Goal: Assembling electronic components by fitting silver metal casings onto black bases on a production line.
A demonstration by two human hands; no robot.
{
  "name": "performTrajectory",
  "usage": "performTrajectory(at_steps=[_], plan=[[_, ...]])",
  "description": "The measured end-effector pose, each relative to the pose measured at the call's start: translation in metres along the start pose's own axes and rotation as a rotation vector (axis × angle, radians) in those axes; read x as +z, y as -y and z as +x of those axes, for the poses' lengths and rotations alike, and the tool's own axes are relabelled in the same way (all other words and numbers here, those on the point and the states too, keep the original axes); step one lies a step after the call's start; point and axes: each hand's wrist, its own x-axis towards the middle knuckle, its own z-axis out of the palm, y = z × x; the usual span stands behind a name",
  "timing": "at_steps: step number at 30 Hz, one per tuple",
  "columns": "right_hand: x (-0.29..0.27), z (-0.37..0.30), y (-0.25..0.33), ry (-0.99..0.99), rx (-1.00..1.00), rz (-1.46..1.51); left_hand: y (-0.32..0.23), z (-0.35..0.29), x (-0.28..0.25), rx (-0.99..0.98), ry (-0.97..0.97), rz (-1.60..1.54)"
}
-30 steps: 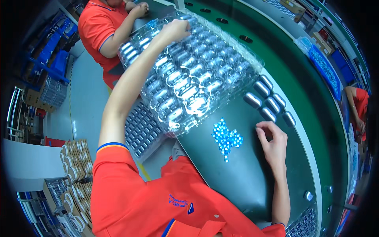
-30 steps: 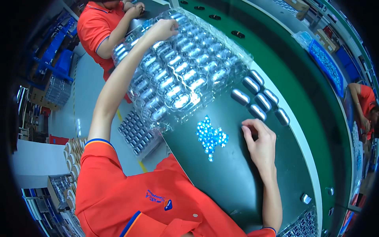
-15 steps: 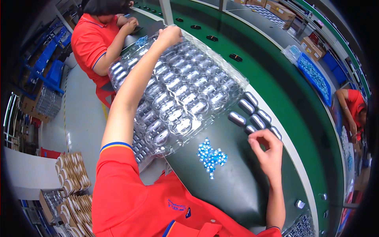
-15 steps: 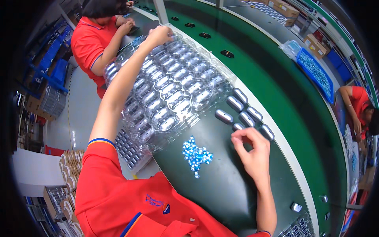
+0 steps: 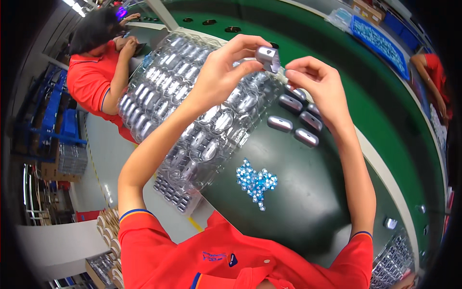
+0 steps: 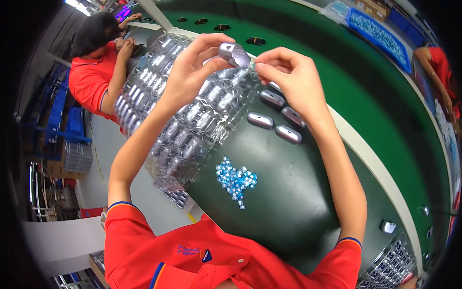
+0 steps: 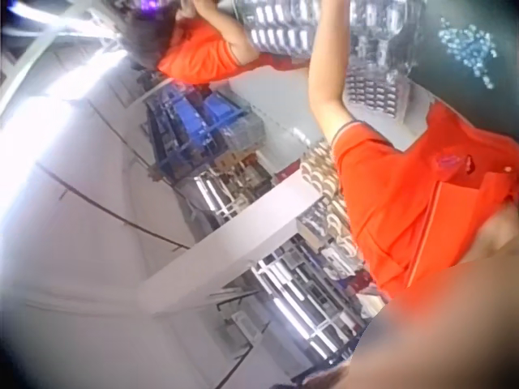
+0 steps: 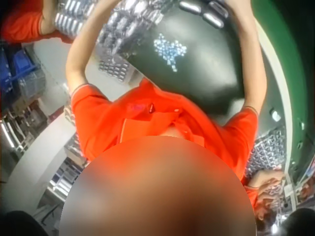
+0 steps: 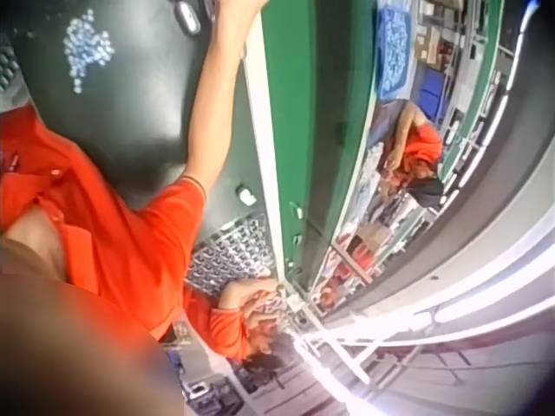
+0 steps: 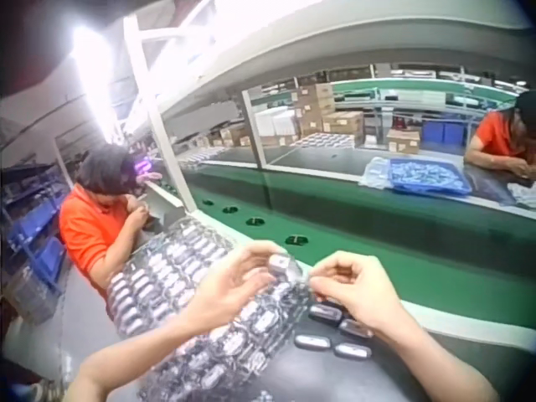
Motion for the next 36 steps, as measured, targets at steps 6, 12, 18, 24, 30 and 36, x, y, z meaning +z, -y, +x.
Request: performTrajectory(at_steps=[6,12,18,24,30,36], plan=[[0.001,0.002,-0.006,-0.014,0.047,0.054,-0.004,-0.005,0.009,0.095,0.044,0.114],[0.002,-0.001,-0.006,-0.131,-0.338,-0.269,-0.018,-0.004,0.014,-0.356,0.022,-0.271],[0.004,-0.003,-0.007,-0.182,-0.540,-0.544,-0.016,-0.004,0.016,-0.483,0.078,-0.331],[0.012,-0.005,-0.011,-0.204,-0.509,-0.556,-0.015,-0.003,0.017,-0.466,0.105,-0.257],[0.014,-0.008,-0.012,-0.207,-0.476,-0.500,-0.029,-0.004,0.027,-0.438,0.093,-0.181],[0.008,-0.007,-0.021,-0.215,-0.362,-0.274,-0.033,-0.015,0.039,-0.128,0.080,0.167]])
